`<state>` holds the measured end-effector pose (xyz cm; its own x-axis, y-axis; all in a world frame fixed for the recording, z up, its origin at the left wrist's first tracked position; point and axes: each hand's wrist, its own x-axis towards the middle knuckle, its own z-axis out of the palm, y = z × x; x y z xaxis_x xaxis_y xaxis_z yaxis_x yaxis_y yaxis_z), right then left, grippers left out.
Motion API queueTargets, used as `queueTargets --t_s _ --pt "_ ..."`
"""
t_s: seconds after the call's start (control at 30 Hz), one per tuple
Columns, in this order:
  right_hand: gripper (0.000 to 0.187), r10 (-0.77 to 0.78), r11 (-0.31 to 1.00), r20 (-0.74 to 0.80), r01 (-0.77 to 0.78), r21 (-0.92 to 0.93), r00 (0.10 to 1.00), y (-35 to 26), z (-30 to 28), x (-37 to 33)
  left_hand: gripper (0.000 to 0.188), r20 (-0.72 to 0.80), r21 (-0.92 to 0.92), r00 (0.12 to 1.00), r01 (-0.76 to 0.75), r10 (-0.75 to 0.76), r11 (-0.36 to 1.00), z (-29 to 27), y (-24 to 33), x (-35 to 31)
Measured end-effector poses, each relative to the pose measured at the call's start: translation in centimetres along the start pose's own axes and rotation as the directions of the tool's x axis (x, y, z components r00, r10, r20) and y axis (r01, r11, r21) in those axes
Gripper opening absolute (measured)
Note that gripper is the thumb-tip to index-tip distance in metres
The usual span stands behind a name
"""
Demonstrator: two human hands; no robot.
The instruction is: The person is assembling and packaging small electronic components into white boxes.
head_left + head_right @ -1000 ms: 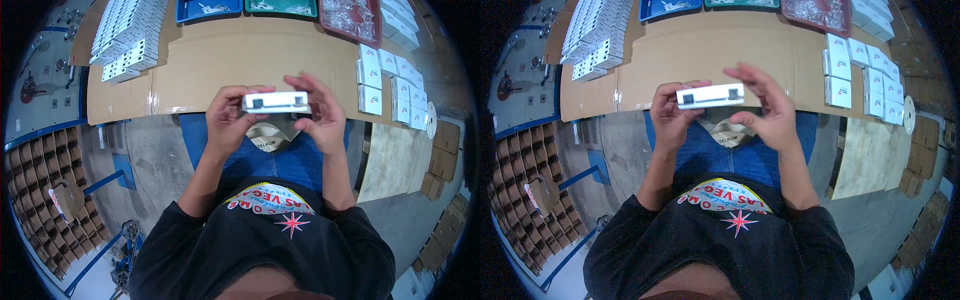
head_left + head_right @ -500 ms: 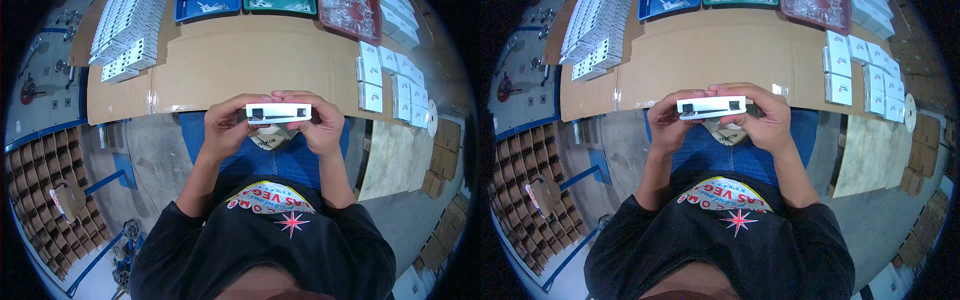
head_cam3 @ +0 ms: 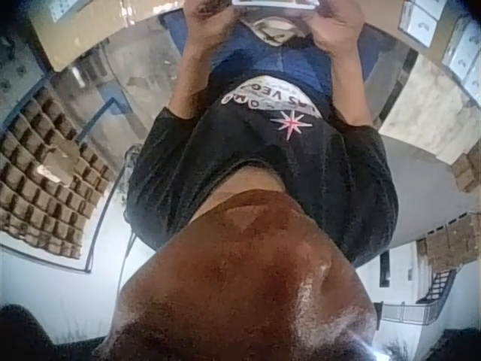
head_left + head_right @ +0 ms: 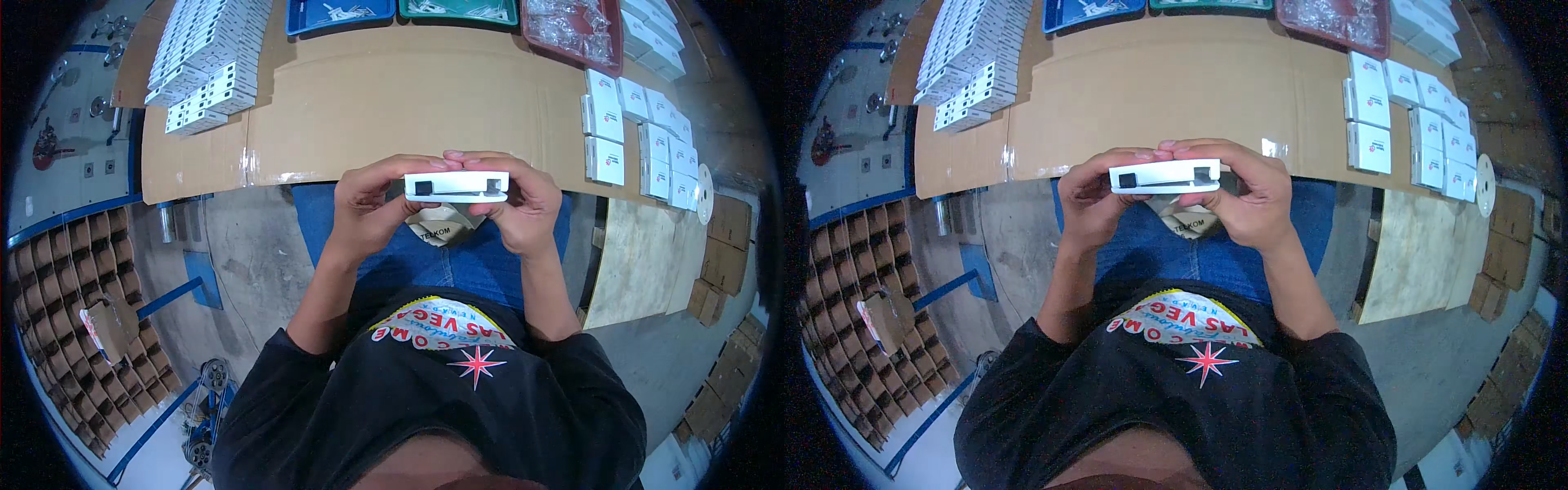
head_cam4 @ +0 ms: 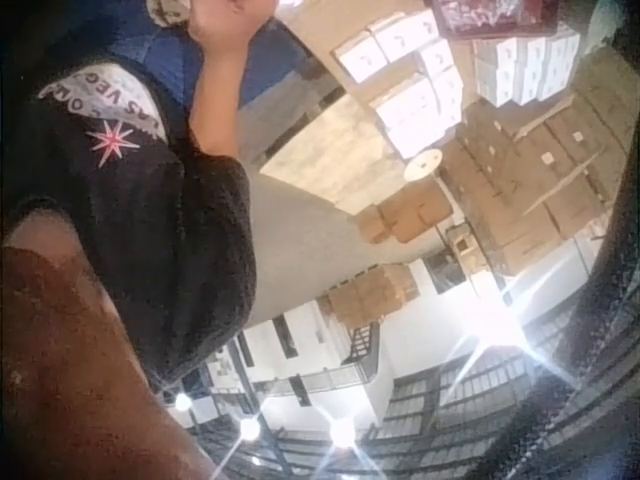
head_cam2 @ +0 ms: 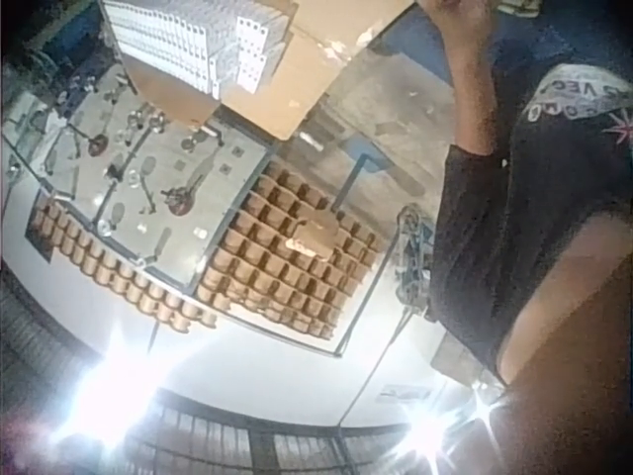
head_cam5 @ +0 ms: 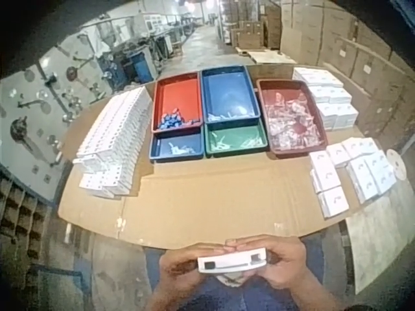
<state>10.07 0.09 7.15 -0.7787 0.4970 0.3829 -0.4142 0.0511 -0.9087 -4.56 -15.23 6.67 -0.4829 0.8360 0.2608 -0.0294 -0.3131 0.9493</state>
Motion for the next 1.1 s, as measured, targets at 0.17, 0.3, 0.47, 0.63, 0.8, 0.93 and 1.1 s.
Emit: queueTargets --t_s 0.17,0.3,0.47,0.63,0.8,0.93,1.1 --pt "0.034 0.009 0.995 -0.005 -0.010 -0.102 1.000 0.4 -0.5 -0.3 0.029 0.000 -0.002 1.000 0.026 -0.026 1.000 0.1 0.1 -0.1" --pt "0.034 -0.021 0.995 0.008 0.022 -0.099 1.000 0.3 -0.5 -0.1 0.029 0.010 -0.010 1.000 0.014 -0.014 1.000 0.0 0.1 0.3" --pt "0.039 0.029 0.994 0.041 -0.025 -0.102 0.999 0.4 -1.2 0.6 0.033 -0.021 -0.025 0.998 0.053 -0.054 0.998 0.4 -0.2 0.2" --pt "0.039 0.240 0.968 -0.026 -0.242 -0.064 0.970 0.5 -1.1 0.3 0.040 -0.149 -0.279 0.966 0.165 -0.213 0.946 0.3 -0.4 0.4" --pt "0.034 0.345 0.928 0.007 -0.340 -0.156 0.939 1.1 -1.6 -0.6 0.038 -0.131 -0.235 0.966 0.187 -0.222 0.954 0.6 -0.8 0.3" --pt "0.031 0.310 0.939 -0.005 -0.307 -0.156 0.951 1.5 -1.4 -0.7 0.038 -0.065 -0.141 0.975 0.201 -0.212 0.969 -0.1 -1.0 0.4" --pt "0.032 0.438 0.898 -0.066 -0.440 -0.019 0.897 2.2 -1.1 -0.4 0.041 -0.070 -0.207 0.954 0.271 -0.290 0.940 0.2 -0.7 1.6"
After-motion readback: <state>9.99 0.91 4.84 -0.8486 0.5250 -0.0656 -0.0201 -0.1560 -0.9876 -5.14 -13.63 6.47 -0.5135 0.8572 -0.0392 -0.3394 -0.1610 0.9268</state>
